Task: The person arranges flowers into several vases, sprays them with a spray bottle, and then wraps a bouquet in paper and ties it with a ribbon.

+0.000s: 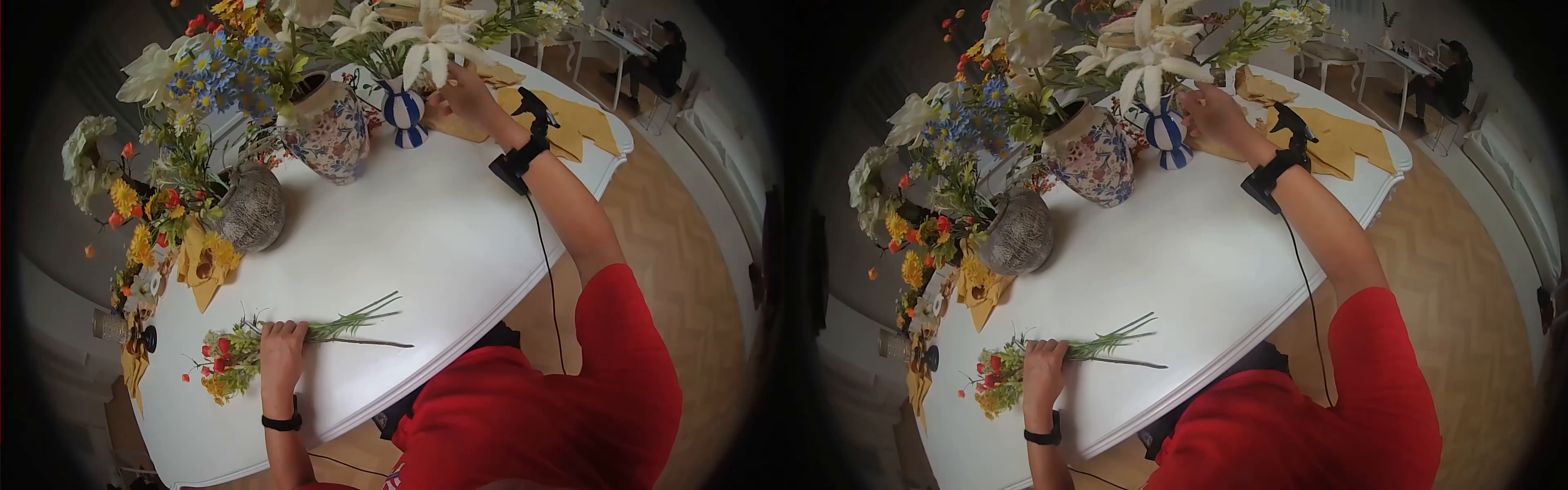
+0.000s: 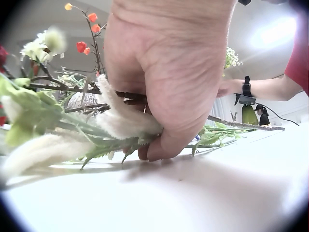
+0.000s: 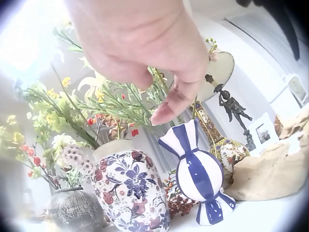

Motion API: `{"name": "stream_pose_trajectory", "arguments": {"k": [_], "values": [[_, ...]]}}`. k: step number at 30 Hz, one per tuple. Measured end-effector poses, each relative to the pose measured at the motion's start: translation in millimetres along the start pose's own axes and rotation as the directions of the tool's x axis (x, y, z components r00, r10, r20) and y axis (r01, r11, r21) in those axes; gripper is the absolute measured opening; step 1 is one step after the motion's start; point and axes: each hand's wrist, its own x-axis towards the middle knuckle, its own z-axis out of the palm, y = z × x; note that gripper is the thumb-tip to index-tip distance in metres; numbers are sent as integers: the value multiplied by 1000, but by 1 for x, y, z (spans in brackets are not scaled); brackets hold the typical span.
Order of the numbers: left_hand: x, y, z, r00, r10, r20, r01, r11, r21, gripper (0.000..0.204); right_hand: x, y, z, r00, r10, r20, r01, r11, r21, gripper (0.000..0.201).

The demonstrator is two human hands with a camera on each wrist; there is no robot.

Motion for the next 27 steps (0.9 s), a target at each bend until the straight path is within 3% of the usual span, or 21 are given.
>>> {"name": "stream_pose_trajectory", "arguments": {"k": [8, 14, 17, 18, 20, 21, 24, 26, 27], "values": [[1, 0, 1, 1000, 4, 4, -4, 1000, -1, 20, -13, -1, -4, 1000, 19, 14, -19, 1000, 12, 73], [3, 1, 1, 1000, 22, -10, -22, 1000, 3, 20, 14, 5, 2, 985, 116, -129, -94, 982, 164, 68], [2, 3, 0, 1000, 14, -2, -14, 1000, -4, 20, 32, 6, 1, 970, 10, -243, -3, 1000, 31, 50], [2, 3, 0, 1000, 8, 2, -8, 1000, -8, 20, 40, 8, -1, 948, -133, -288, 85, 981, -174, 42], [2, 2, 0, 1000, 9, 10, -9, 1000, -2, 20, 52, 11, -3, 861, -421, -284, 208, 803, -559, 29], [2, 2, 0, 1000, 9, 14, -9, 1000, 0, 20, 55, 15, -1, 794, -530, -297, 265, 742, -616, 22], [2, 1, 0, 1000, 18, -4, -18, 1000, -2, 19, 93, 32, -15, 793, -604, -76, 331, 533, -779, 24], [1, 2, -1, 1000, 10, 7, -10, 1000, 0, 19, 102, 39, -7, 752, -657, -55, 385, 506, -772, 23], [2, 2, -1, 1000, 7, 11, -7, 1000, 1, 19, 102, 45, -5, 777, -624, -87, 392, 586, -709, 23]]}}
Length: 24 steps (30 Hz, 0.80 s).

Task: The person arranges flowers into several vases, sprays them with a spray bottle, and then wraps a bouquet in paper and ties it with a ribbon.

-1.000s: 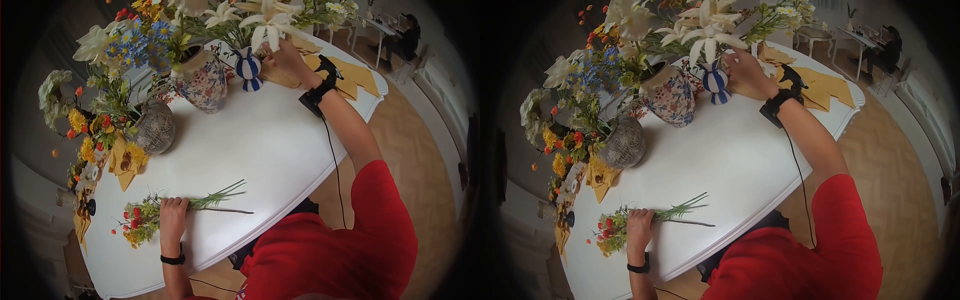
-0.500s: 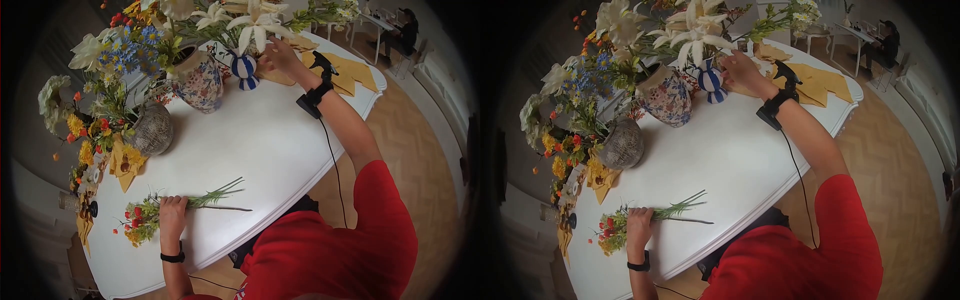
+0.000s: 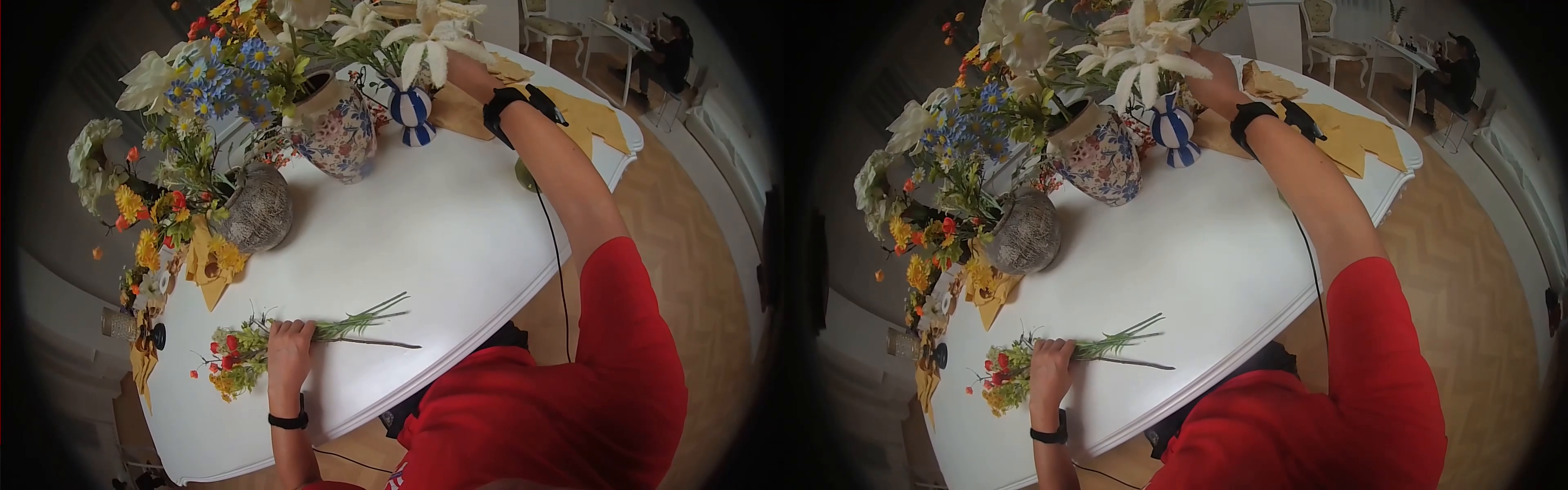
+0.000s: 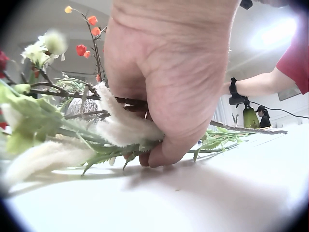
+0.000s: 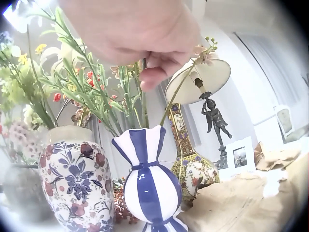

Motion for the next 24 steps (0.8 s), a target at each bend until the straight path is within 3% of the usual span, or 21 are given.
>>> {"name": "stream_pose_trajectory", "arguments": {"k": [2, 4, 8, 10, 11, 13, 14, 17, 19, 24], "values": [[0, -1, 1, 1000, 2, -4, -2, 1000, 3, 18, -11, -39, -23, 983, 176, 60, -186, 950, 251, 23], [-1, -1, 1, 1000, 4, -3, -4, 1000, 6, 18, -15, -55, -30, 950, 274, 148, -309, 886, 345, 23], [-1, 0, 1, 1000, 15, -21, -15, 1000, 8, 18, -8, -42, -19, 986, 120, 120, -130, 988, 79, 22], [-1, -1, 1, 1000, 16, -27, -16, 1000, 8, 18, -7, -41, -17, 985, 130, 114, -143, 983, 113, 22], [-1, -1, 0, 1000, 13, -22, -13, 1000, 5, 19, -6, -44, -16, 969, 205, 139, -233, 946, 225, 22], [-1, 0, 0, 1000, 13, -10, -13, 1000, 5, 20, -6, -45, -13, 962, 243, 126, -270, 916, 297, 22], [-1, 0, 0, 1000, 13, -6, -13, 1000, 10, 20, -6, -44, -9, 976, 205, 80, -219, 939, 264, 23], [-1, 0, 0, 1000, 7, -3, -7, 1000, 11, 21, -2, -35, -5, 986, 39, 163, -31, 998, -47, 25], [-1, 0, 0, 1000, 2, -4, -2, 1000, 1, 21, -6, -29, 0, 969, 24, 245, 20, 985, -173, 26], [-4, -2, 3, 1000, -5, -10, 5, 1000, -11, 21, -28, -27, 16, 989, 45, 140, -36, 997, -69, 33]]}}
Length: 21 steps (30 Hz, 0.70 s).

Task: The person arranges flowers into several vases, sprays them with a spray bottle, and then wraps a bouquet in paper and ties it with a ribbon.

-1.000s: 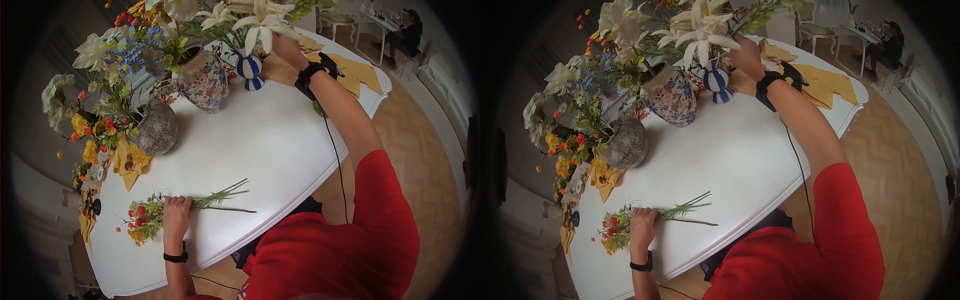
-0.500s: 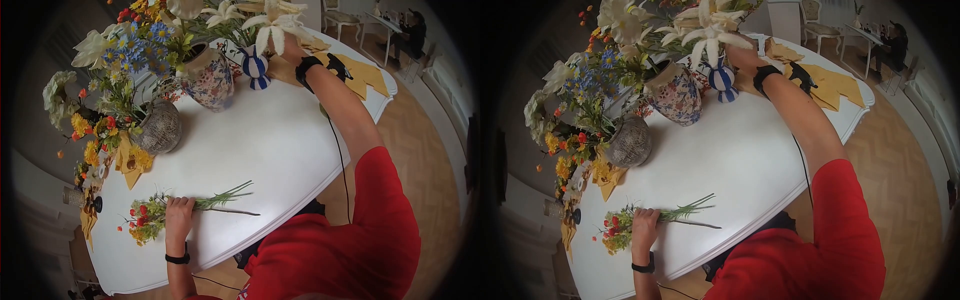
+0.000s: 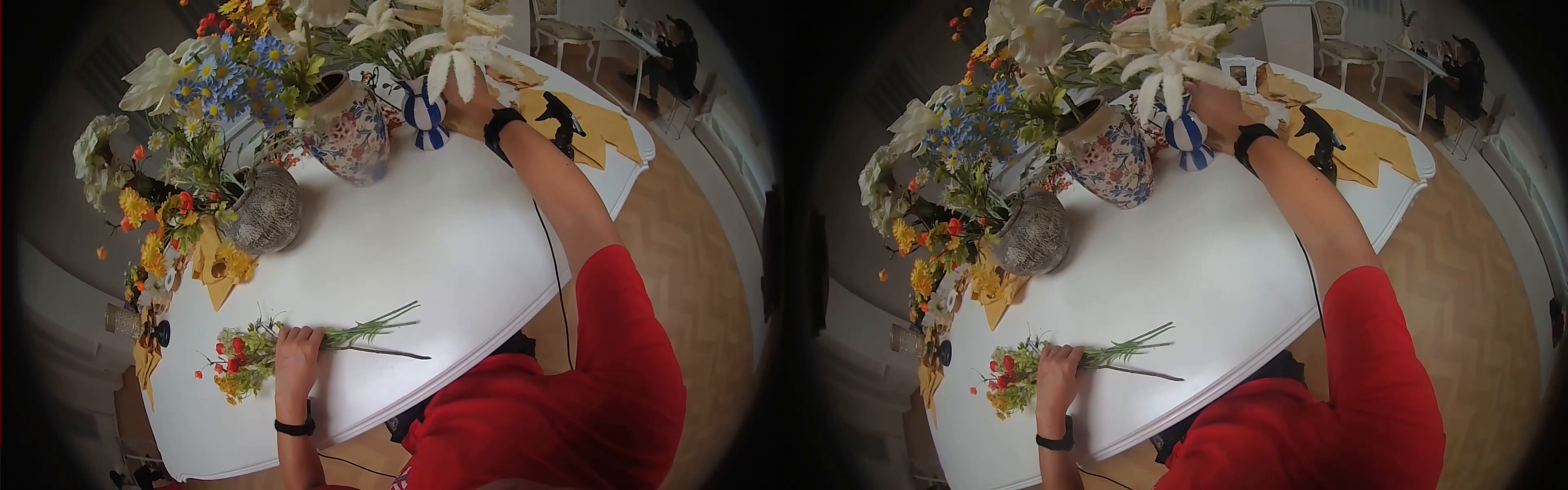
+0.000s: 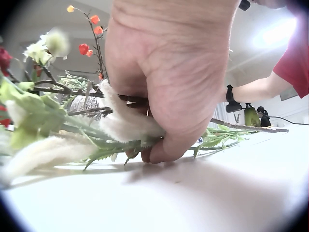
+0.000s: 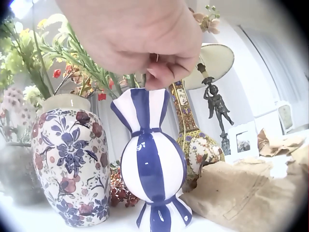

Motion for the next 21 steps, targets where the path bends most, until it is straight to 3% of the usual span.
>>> {"name": "stream_pose_trajectory", "arguments": {"k": [3, 6, 10, 13, 15, 17, 19, 21], "values": [[0, 0, -1, 1000, -4, 7, 4, 1000, -5, 21, 2, -11, -10, 990, 130, 47, -135, 983, 123, 32], [1, 0, -1, 1000, -15, 15, 15, 1000, -11, 22, 2, -10, -5, 994, 106, 26, -108, 983, 145, 36], [1, -1, 0, 1000, -9, 19, 10, 1000, -12, 23, -5, -18, -9, 936, 259, 239, -308, 930, 199, 53], [4, 0, -1, 1000, -4, 2, 5, 1000, -26, 24, -35, -55, -51, 929, 230, 289, -318, 897, 307, 57], [5, 1, -5, 1000, -7, -14, 7, 1000, -30, 25, -63, -91, -92, 934, 213, 286, -317, 863, 393, 42], [6, -1, -4, 999, -19, -36, 17, 999, -40, 26, -97, -113, -132, 974, 86, 208, -180, 852, 492, 45], [7, -4, -4, 999, -33, -43, 31, 998, -56, 27, -128, -136, -183, 973, 179, 144, -230, 732, 642, 40], [10, -5, -7, 998, -57, -26, 55, 995, -81, 29, -158, -112, -201, 971, 126, -202, -2, 852, 523, 52]]}}
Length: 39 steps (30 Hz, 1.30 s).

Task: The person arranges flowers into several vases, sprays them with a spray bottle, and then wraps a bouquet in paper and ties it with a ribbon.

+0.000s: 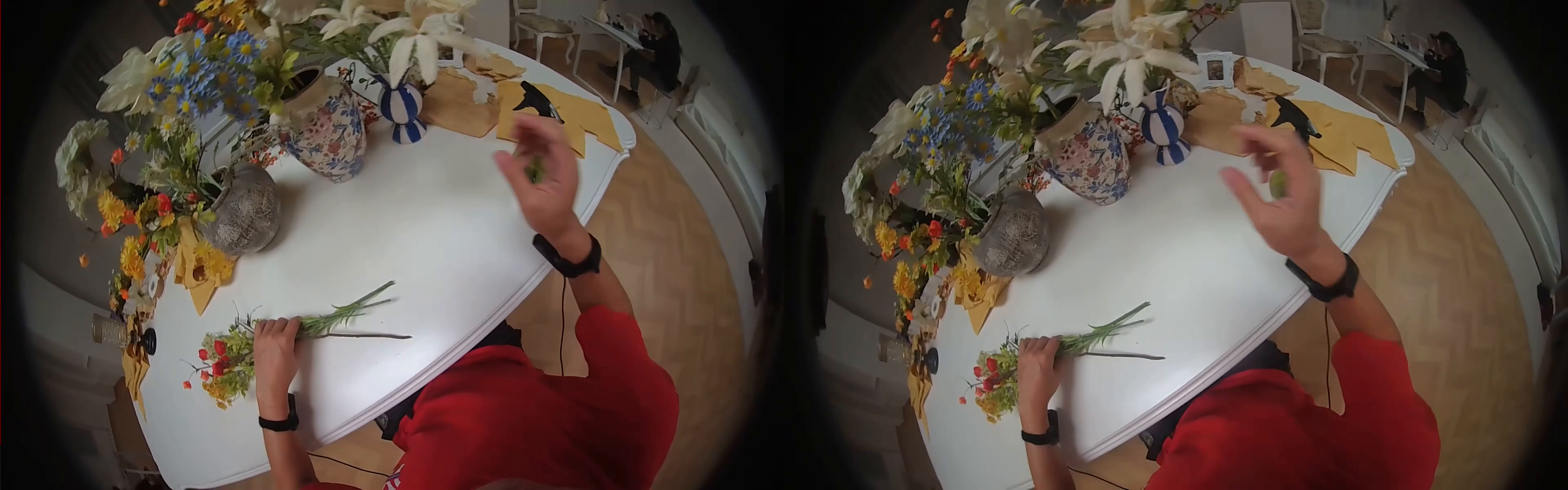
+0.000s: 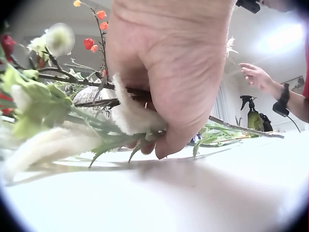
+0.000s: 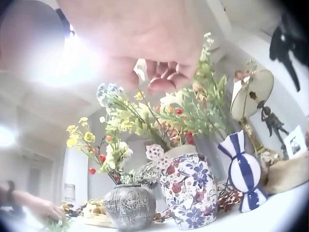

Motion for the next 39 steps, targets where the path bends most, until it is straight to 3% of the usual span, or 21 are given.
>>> {"name": "stream_pose_trajectory", "arguments": {"k": [2, 4, 6, 7, 10, 11, 14, 15, 18, 19, 22, 26, 30, 32, 38, 39], "values": [[6, -3, -5, 1000, 17, -5, -17, 999, -35, 31, -5, 33, -33, 940, -227, -254, 191, 969, -157, 66], [13, -7, -10, 1000, 11, 14, -10, 1000, -29, 31, 5, 42, -58, 933, -141, -330, 79, 978, -195, 78], [22, -14, -11, 999, 4, 46, -4, 1000, -10, 32, 16, 60, -69, 952, 33, -305, -111, 964, -242, 87], [27, -15, -13, 999, 1, 52, -1, 1000, -16, 33, 17, 81, -76, 961, 139, -240, -189, 961, -202, 96], [41, -17, -15, 997, -32, 74, 39, 994, -101, 30, 25, 117, -74, 941, 339, 21, -333, 934, -130, 98], [44, -19, -12, 996, -44, 75, 54, 990, -129, 30, 25, 127, -67, 938, 337, 80, -338, 941, 2, 92], [52, -24, -6, 994, -80, 75, 93, 977, -192, 28, 31, 134, -63, 803, 501, 322, -532, 847, 10, 85], [55, -25, -4, 993, -92, 71, 105, 973, -204, 27, 28, 144, -58, 832, 454, 318, -485, 874, 20, 72], [61, -29, 2, 988, -125, 86, 142, 963, -228, 26, 33, 157, -54, 796, 480, 370, -522, 853, 17, 54], [63, -30, 2, 988, -129, 88, 147, 961, -233, 28, 36, 152, -50, 808, 466, 360, -487, 873, -37, 45], [70, -33, 7, 982, -157, 106, 178, 954, -241, 28, 43, 137, -39, 750, 513, 418, -547, 836, -44, 42], [78, -34, 15, 974, -198, 105, 220, 937, -270, 29, 44, 98, -14, 733, 493, 469, -557, 831, -3, 33], [82, -32, 23, 981, -173, 92, 191, 950, -248, 27, 38, 53, 23, 685, 436, 583, -627, 760, 168, 34], [82, -32, 22, 981, -179, 81, 194, 949, -250, 27, 32, 38, 41, 677, 326, 659, -618, 739, 268, 35], [79, -35, 20, 983, -167, 80, 182, 953, -241, 31, 37, -48, 102, 615, 186, 767, -608, 730, 311, 35], [78, -35, 20, 982, -167, 90, 184, 954, -236, 32, 41, -62, 115, 663, 131, 737, -563, 736, 375, 34]]}}
